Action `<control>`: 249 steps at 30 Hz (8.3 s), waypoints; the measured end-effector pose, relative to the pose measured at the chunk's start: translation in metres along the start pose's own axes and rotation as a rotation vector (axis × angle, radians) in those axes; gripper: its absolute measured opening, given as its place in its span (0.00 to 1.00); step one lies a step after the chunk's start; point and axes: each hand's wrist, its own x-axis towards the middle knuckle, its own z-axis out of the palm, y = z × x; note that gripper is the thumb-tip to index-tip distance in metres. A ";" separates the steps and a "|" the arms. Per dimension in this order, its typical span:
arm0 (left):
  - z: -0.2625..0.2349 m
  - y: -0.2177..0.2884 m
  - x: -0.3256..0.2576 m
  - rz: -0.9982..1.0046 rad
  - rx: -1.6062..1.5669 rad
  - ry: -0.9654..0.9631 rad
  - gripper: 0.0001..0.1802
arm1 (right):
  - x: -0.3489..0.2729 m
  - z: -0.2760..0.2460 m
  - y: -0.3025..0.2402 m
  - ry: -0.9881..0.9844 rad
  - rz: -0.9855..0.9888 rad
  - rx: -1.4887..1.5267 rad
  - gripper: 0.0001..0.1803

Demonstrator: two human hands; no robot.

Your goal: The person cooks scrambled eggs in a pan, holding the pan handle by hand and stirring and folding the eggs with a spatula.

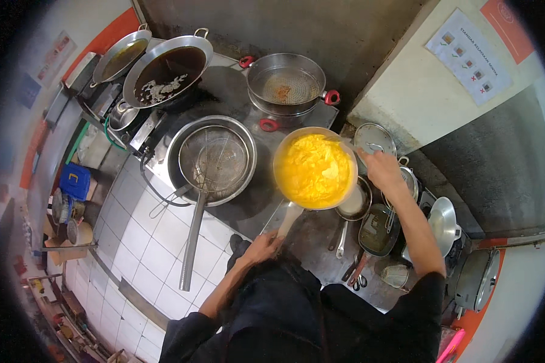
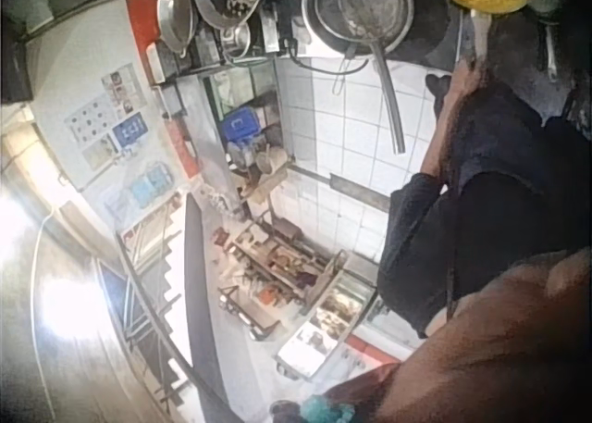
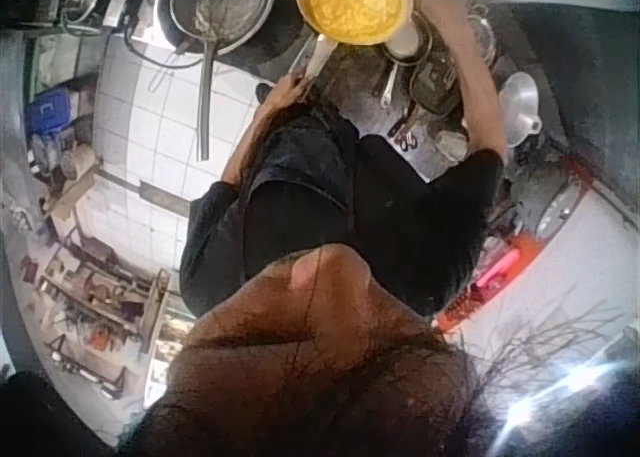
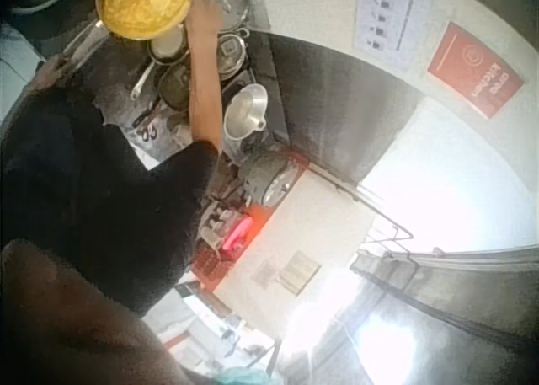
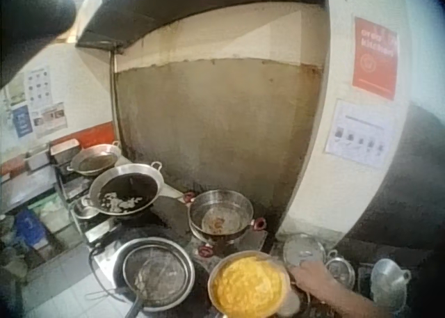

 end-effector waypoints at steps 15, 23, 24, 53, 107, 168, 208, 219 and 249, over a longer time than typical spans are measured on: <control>-0.005 0.016 -0.006 0.029 -0.050 -0.002 0.22 | 0.016 -0.031 -0.018 -0.413 -0.030 -0.091 0.10; -0.007 0.019 -0.003 -0.017 -0.049 -0.057 0.24 | 0.019 -0.010 0.000 -0.983 0.187 0.468 0.16; -0.008 0.017 -0.003 -0.020 -0.061 -0.088 0.27 | 0.017 -0.003 -0.001 -0.984 0.183 0.470 0.16; 0.021 0.034 -0.005 -0.250 -0.108 0.163 0.26 | 0.045 0.036 0.111 -1.177 -0.053 0.760 0.19; -0.009 -0.001 -0.001 -0.015 0.038 -0.036 0.29 | 0.002 0.113 -0.104 -0.362 0.713 2.040 0.23; -0.005 0.010 -0.010 -0.043 0.020 -0.002 0.28 | -0.016 0.122 -0.164 -0.005 0.285 1.004 0.18; -0.009 0.002 -0.009 0.021 0.087 -0.029 0.29 | -0.143 0.112 -0.113 0.018 0.518 1.040 0.23; -0.006 0.001 -0.008 -0.002 -0.005 -0.012 0.27 | -0.034 0.114 -0.126 0.054 0.499 0.970 0.20; -0.041 -0.076 -0.047 -0.076 0.015 0.318 0.25 | -0.062 0.093 -0.087 -0.143 0.352 0.844 0.20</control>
